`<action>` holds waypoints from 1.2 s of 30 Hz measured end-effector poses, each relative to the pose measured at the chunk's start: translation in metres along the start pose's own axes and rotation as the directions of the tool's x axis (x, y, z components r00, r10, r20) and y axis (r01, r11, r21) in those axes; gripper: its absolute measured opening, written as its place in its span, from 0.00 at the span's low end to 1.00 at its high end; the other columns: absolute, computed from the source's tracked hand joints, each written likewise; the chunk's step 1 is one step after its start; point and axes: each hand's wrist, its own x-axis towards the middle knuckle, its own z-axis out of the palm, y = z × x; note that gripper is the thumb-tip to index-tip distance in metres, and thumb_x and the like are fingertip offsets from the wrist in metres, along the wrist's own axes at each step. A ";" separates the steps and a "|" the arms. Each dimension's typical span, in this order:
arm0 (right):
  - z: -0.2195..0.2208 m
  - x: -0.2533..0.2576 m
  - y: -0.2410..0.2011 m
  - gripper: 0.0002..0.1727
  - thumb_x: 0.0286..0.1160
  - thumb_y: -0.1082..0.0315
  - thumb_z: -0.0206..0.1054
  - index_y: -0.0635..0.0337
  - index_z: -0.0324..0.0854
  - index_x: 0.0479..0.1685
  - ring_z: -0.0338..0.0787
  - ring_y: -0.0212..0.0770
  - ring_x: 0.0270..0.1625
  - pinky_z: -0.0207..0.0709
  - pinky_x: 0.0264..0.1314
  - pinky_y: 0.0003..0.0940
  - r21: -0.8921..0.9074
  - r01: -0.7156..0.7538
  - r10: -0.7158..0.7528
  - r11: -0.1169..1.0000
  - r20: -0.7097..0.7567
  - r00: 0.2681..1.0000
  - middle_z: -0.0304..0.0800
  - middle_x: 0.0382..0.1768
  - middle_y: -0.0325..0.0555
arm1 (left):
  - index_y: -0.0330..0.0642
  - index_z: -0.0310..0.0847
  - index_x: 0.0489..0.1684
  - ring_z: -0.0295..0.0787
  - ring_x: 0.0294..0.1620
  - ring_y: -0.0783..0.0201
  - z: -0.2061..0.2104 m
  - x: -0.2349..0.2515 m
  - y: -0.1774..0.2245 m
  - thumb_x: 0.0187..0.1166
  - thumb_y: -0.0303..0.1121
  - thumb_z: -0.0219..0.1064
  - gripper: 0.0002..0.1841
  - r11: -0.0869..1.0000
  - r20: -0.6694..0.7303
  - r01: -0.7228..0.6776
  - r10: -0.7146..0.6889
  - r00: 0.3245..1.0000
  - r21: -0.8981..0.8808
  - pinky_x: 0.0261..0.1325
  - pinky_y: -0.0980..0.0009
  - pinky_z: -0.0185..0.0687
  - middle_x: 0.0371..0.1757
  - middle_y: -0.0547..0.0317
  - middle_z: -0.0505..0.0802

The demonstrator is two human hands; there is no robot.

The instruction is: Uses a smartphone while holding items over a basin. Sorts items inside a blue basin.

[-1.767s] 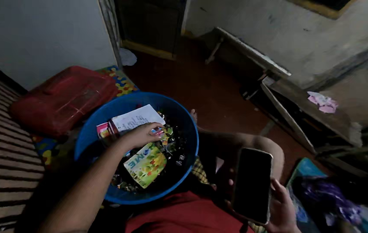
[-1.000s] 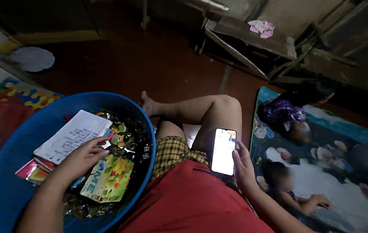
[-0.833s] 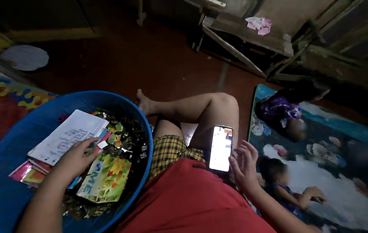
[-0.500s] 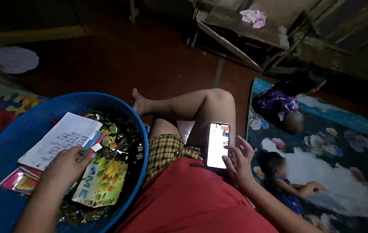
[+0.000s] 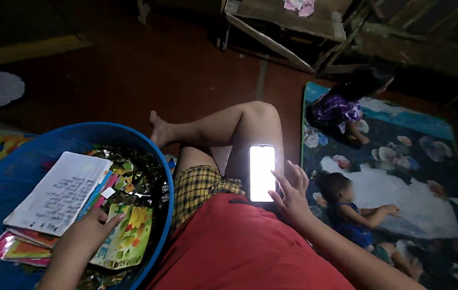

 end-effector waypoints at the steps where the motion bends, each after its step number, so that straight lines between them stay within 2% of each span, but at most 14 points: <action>1: 0.001 -0.002 0.001 0.29 0.82 0.36 0.54 0.42 0.87 0.66 0.59 0.73 0.87 0.49 0.86 0.69 0.002 0.060 -0.060 0.998 -0.005 0.998 0.69 0.81 0.69 | 0.29 0.83 0.58 0.86 0.58 0.24 0.000 0.001 0.000 0.80 0.57 0.69 0.32 1.000 -0.004 -0.002 0.002 1.000 -0.008 0.60 0.23 0.73 0.52 0.23 0.89; 4: 0.002 -0.007 0.001 0.27 0.85 0.31 0.45 0.25 0.83 0.68 0.60 0.64 0.88 0.48 0.88 0.64 -0.020 0.264 -0.262 0.964 0.059 0.963 0.73 0.81 0.53 | 0.28 0.83 0.56 0.86 0.58 0.24 0.003 0.004 -0.002 0.81 0.54 0.69 0.30 1.000 -0.018 0.000 -0.001 1.000 -0.027 0.60 0.24 0.73 0.51 0.23 0.89; 7: 0.002 -0.006 0.001 0.28 0.85 0.30 0.42 0.19 0.80 0.71 0.59 0.62 0.89 0.47 0.88 0.65 -0.014 0.312 -0.309 0.950 0.106 0.945 0.73 0.82 0.50 | 0.28 0.83 0.56 0.86 0.57 0.25 0.005 0.005 -0.003 0.82 0.54 0.68 0.30 0.999 -0.026 0.005 -0.007 1.000 -0.043 0.60 0.24 0.73 0.50 0.24 0.89; 11: -0.007 -0.015 0.006 0.29 0.87 0.33 0.46 0.35 0.89 0.57 0.62 0.60 0.87 0.50 0.88 0.59 0.057 0.188 -0.189 0.980 0.004 0.982 0.78 0.76 0.56 | 0.27 0.83 0.57 0.85 0.58 0.22 0.002 0.001 -0.003 0.83 0.53 0.67 0.30 0.998 -0.043 -0.011 0.008 0.999 -0.069 0.60 0.22 0.72 0.51 0.22 0.89; 15: -0.015 -0.024 0.010 0.28 0.86 0.38 0.50 0.47 0.89 0.49 0.68 0.61 0.83 0.53 0.87 0.58 0.089 0.113 -0.109 0.990 -0.050 0.993 0.82 0.70 0.59 | 0.29 0.82 0.61 0.84 0.62 0.25 -0.011 -0.006 0.001 0.83 0.55 0.66 0.31 0.995 0.012 0.002 -0.001 1.000 -0.096 0.64 0.24 0.71 0.56 0.25 0.89; 17: -0.015 -0.016 0.004 0.25 0.87 0.39 0.52 0.48 0.86 0.49 0.66 0.53 0.85 0.53 0.88 0.50 0.166 0.165 -0.154 0.972 -0.080 0.985 0.80 0.70 0.56 | 0.31 0.83 0.62 0.84 0.63 0.27 -0.017 -0.011 0.003 0.82 0.58 0.66 0.32 0.993 0.038 0.002 0.002 0.999 -0.120 0.66 0.25 0.71 0.57 0.26 0.89; 20: -0.013 0.020 -0.027 0.18 0.86 0.43 0.55 0.42 0.83 0.52 0.59 0.34 0.88 0.53 0.90 0.34 0.326 0.319 -0.298 0.890 -0.112 0.948 0.72 0.76 0.36 | 0.31 0.85 0.60 0.86 0.62 0.31 -0.020 -0.012 0.003 0.78 0.60 0.69 0.34 0.988 0.059 -0.020 0.030 0.998 -0.154 0.66 0.28 0.73 0.56 0.29 0.90; 23: -0.008 0.072 -0.086 0.15 0.87 0.49 0.58 0.46 0.81 0.56 0.70 0.25 0.80 0.67 0.81 0.22 0.487 0.468 -0.507 0.738 -0.058 0.860 0.76 0.71 0.35 | 0.32 0.85 0.61 0.86 0.62 0.32 -0.015 -0.010 0.001 0.73 0.61 0.74 0.36 0.987 0.112 -0.043 0.060 0.992 -0.154 0.67 0.29 0.74 0.57 0.30 0.90; 25: -0.002 0.104 -0.138 0.16 0.86 0.53 0.62 0.56 0.84 0.56 0.84 0.39 0.67 0.78 0.70 0.33 0.527 0.531 -0.651 0.664 0.058 0.757 0.86 0.60 0.49 | 0.32 0.83 0.64 0.85 0.64 0.31 -0.012 -0.012 0.003 0.71 0.60 0.75 0.37 0.990 0.131 -0.056 0.073 0.989 -0.133 0.69 0.29 0.73 0.58 0.30 0.89; 27: 0.013 0.133 -0.192 0.15 0.83 0.58 0.65 0.58 0.88 0.55 0.90 0.50 0.60 0.83 0.65 0.47 0.492 0.597 -0.757 0.634 0.238 0.609 0.91 0.54 0.53 | 0.34 0.81 0.68 0.84 0.67 0.33 -0.011 -0.013 0.007 0.74 0.57 0.75 0.35 0.993 0.143 -0.059 0.074 0.987 -0.105 0.71 0.30 0.72 0.60 0.32 0.89; 29: 0.038 0.156 -0.241 0.14 0.85 0.62 0.62 0.58 0.86 0.59 0.87 0.56 0.64 0.79 0.67 0.54 0.429 0.624 -0.747 0.653 0.500 0.438 0.90 0.57 0.54 | 0.37 0.78 0.72 0.82 0.71 0.35 -0.009 -0.014 0.011 0.75 0.46 0.76 0.30 0.995 0.139 -0.053 0.064 0.988 -0.083 0.72 0.32 0.72 0.67 0.34 0.86; 31: 0.069 0.175 -0.280 0.17 0.86 0.67 0.60 0.56 0.82 0.69 0.80 0.60 0.74 0.73 0.72 0.59 0.328 0.620 -0.596 0.713 0.749 0.289 0.84 0.68 0.57 | 0.39 0.73 0.79 0.78 0.75 0.35 -0.007 -0.016 0.015 0.71 0.47 0.77 0.37 0.998 0.128 -0.044 0.050 0.991 -0.053 0.73 0.33 0.72 0.75 0.35 0.81; 34: 0.133 0.178 -0.297 0.27 0.78 0.71 0.67 0.53 0.77 0.78 0.72 0.71 0.78 0.66 0.73 0.72 0.206 0.621 -0.461 0.756 0.842 0.281 0.75 0.76 0.65 | 0.40 0.69 0.82 0.75 0.77 0.32 -0.001 -0.020 0.019 0.61 0.58 0.84 0.49 0.999 0.118 -0.045 0.047 0.992 -0.026 0.73 0.34 0.74 0.80 0.32 0.74; 36: 0.156 0.171 -0.301 0.32 0.78 0.69 0.67 0.57 0.68 0.85 0.66 0.77 0.80 0.61 0.74 0.79 0.131 0.618 -0.368 0.775 0.889 0.273 0.68 0.80 0.73 | 0.41 0.67 0.84 0.73 0.78 0.31 0.005 -0.021 0.023 0.61 0.52 0.86 0.49 0.999 0.121 -0.036 0.035 0.992 0.007 0.74 0.35 0.74 0.83 0.32 0.71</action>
